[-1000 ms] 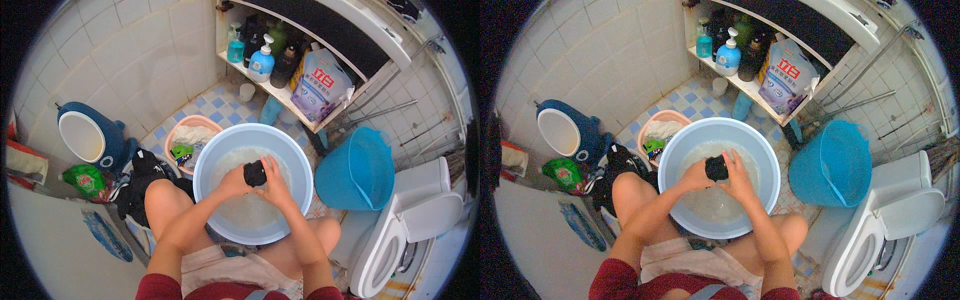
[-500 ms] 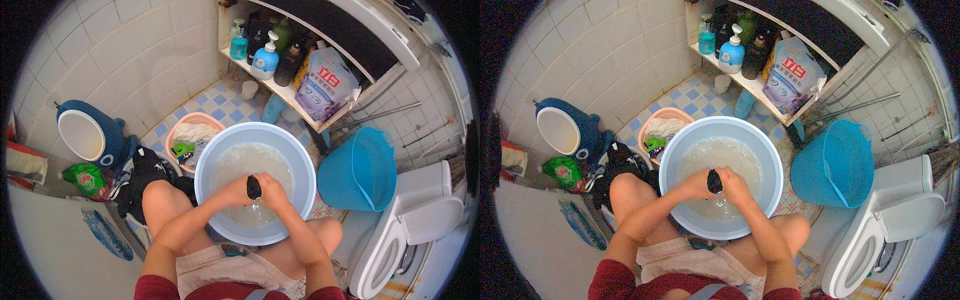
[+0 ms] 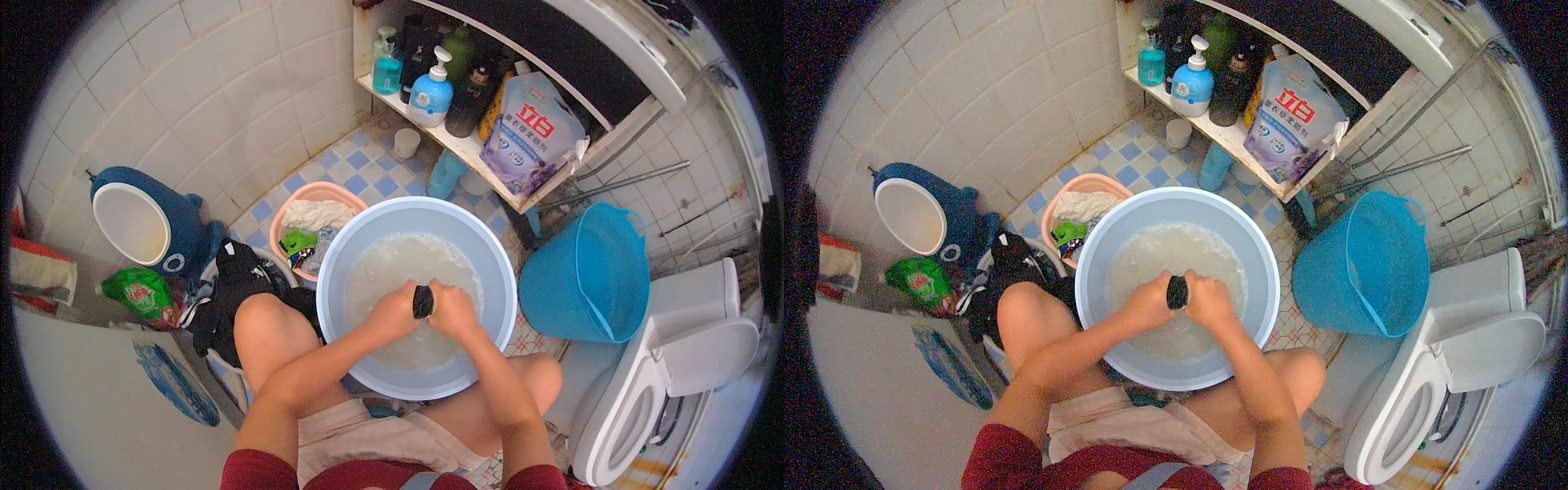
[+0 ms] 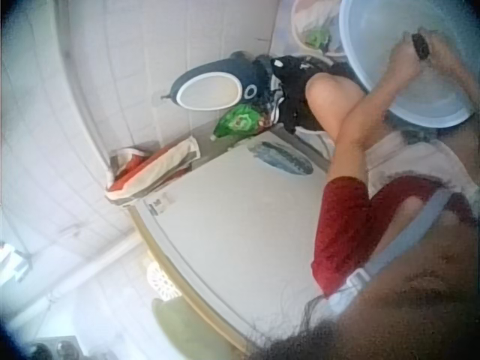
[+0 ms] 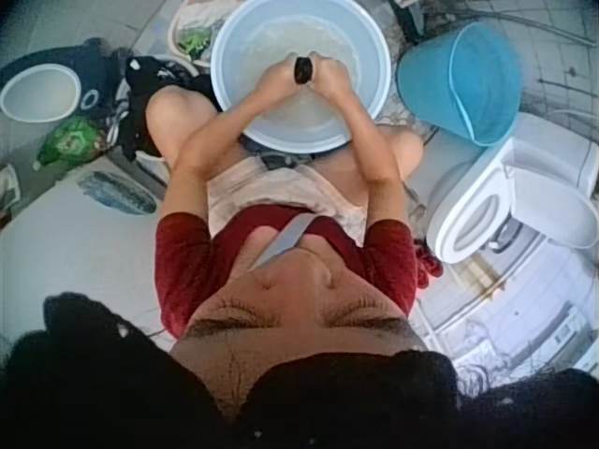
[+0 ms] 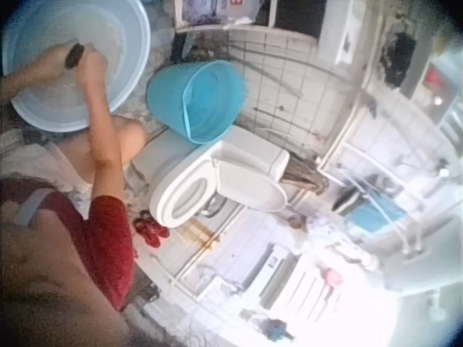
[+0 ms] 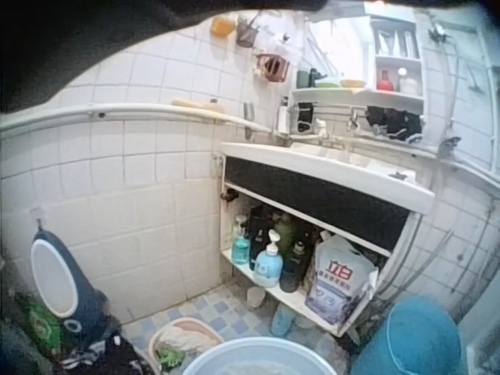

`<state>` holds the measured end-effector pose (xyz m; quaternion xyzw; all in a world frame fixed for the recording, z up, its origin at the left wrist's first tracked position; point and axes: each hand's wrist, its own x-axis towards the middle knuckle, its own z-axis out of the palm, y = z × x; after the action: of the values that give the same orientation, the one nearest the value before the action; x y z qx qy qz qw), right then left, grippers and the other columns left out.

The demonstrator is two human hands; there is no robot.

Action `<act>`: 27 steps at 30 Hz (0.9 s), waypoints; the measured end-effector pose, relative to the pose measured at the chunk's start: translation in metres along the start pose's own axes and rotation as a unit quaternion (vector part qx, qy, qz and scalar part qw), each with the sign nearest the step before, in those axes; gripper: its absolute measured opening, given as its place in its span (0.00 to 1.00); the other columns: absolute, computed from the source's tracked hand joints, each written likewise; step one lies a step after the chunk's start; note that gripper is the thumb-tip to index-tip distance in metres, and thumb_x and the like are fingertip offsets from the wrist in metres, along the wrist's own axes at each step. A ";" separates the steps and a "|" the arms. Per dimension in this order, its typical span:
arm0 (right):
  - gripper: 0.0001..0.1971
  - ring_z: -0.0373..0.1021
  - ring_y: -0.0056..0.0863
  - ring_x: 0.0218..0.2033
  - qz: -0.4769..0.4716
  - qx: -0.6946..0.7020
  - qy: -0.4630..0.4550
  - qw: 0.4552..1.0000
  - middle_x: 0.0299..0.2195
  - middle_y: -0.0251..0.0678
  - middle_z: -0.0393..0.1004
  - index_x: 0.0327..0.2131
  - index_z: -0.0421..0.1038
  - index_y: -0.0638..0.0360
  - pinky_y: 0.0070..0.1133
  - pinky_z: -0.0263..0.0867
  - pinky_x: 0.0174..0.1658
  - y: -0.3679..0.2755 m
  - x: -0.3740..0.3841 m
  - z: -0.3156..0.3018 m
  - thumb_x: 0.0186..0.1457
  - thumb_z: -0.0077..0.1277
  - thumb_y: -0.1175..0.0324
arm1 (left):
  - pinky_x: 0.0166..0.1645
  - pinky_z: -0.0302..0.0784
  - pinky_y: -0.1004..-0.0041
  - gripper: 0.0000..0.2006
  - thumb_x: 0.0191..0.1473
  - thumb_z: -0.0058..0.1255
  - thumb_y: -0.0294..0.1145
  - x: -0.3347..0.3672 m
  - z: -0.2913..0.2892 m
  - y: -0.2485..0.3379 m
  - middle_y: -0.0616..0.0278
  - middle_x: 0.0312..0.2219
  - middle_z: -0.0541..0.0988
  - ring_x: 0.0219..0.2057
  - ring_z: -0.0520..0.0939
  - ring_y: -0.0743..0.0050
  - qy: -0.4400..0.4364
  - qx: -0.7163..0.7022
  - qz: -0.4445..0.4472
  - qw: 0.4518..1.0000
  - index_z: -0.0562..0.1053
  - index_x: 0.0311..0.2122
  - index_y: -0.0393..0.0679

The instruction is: The person hand-washes black clothing in a basin of water by scrubbing the fabric and rinsing it, then moves the item to a different container.

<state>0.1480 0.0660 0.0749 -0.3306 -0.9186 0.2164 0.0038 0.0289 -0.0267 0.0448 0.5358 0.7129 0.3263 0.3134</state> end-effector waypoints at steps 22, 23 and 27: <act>0.48 0.61 0.35 0.49 -0.070 0.518 0.001 0.852 0.56 0.50 0.49 0.61 0.33 0.54 0.27 0.62 0.47 -0.074 0.042 -0.022 0.45 0.58 0.68 | 0.50 0.65 0.69 0.37 0.46 0.57 0.41 0.001 -0.098 0.001 0.47 0.44 0.64 0.47 0.67 0.64 0.219 -0.468 -0.015 0.856 0.50 0.51 0.31; 0.47 0.58 0.36 0.52 -0.125 0.450 0.028 0.884 0.56 0.49 0.50 0.61 0.34 0.56 0.27 0.60 0.50 -0.087 0.053 -0.025 0.44 0.59 0.68 | 0.46 0.68 0.71 0.32 0.47 0.56 0.38 0.000 -0.107 -0.006 0.51 0.44 0.65 0.44 0.68 0.68 0.230 -0.469 -0.033 0.852 0.51 0.51 0.38; 0.43 0.59 0.32 0.51 -0.100 0.506 0.024 0.857 0.51 0.46 0.58 0.59 0.41 0.61 0.26 0.56 0.53 -0.116 0.087 -0.034 0.44 0.58 0.70 | 0.44 0.68 0.73 0.26 0.44 0.59 0.33 -0.011 -0.167 -0.004 0.57 0.38 0.70 0.40 0.71 0.72 0.256 -0.347 0.013 0.902 0.59 0.45 0.38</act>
<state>0.0148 0.0528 0.1405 -0.1948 -0.7103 0.6415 0.2142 -0.1039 -0.0597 0.1416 0.3005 0.6028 0.6831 0.2823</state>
